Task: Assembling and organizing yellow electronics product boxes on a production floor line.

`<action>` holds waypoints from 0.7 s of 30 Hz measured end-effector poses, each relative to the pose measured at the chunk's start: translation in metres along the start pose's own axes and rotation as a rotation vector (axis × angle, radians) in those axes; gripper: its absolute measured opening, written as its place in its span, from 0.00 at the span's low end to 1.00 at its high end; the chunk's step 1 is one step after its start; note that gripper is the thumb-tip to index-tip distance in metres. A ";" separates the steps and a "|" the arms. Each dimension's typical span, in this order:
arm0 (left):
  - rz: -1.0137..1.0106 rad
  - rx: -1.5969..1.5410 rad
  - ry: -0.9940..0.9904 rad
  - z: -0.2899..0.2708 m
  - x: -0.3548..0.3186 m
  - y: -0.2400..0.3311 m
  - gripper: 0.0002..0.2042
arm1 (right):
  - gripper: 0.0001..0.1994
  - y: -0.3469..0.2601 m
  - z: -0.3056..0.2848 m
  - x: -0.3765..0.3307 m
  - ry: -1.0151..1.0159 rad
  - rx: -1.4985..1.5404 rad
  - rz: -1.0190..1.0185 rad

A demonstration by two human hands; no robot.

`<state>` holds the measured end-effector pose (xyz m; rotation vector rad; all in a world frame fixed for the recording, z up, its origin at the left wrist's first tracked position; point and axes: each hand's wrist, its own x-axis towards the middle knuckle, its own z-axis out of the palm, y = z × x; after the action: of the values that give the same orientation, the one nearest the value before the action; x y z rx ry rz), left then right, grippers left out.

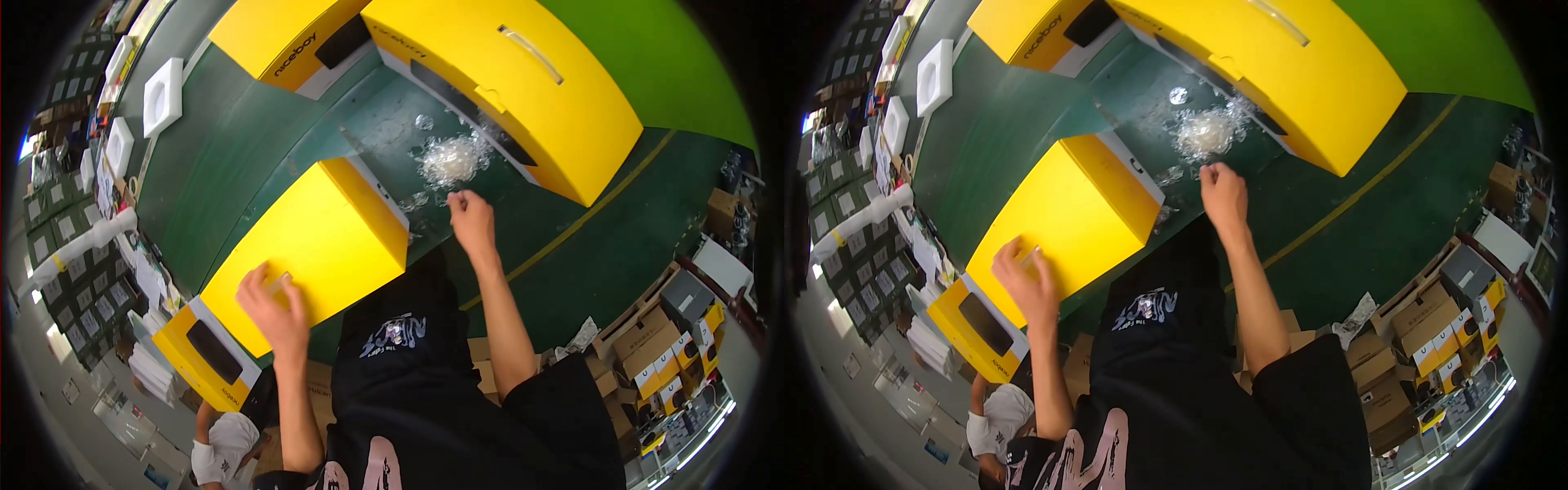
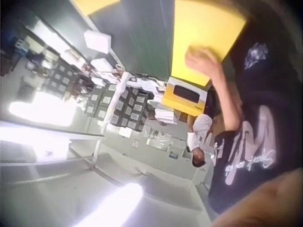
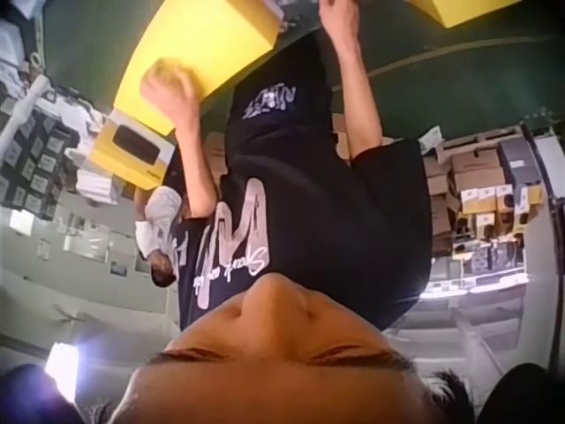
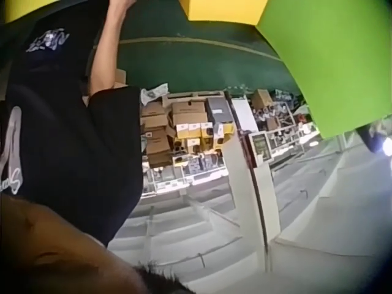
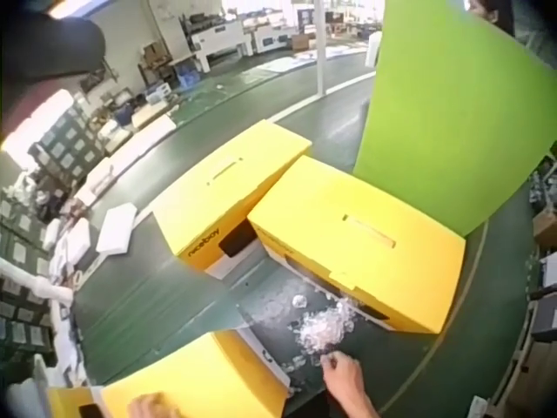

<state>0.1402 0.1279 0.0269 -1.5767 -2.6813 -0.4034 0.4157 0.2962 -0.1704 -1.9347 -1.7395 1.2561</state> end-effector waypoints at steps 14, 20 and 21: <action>-0.040 -0.287 -0.281 -0.034 0.026 -0.037 0.14 | 0.23 -0.075 -0.006 -0.085 -0.642 0.635 0.393; -0.459 -0.433 -0.098 -0.016 0.007 -0.019 0.21 | 0.21 -0.087 0.000 -0.093 -0.573 0.670 0.324; -0.502 -0.406 -0.053 -0.020 0.006 -0.027 0.23 | 0.21 -0.095 0.001 -0.098 -0.570 0.687 0.320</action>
<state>0.1111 0.1162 0.0413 -0.9398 -3.1693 -0.9767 0.3580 0.2318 -0.0650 -1.5448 -0.9487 2.3126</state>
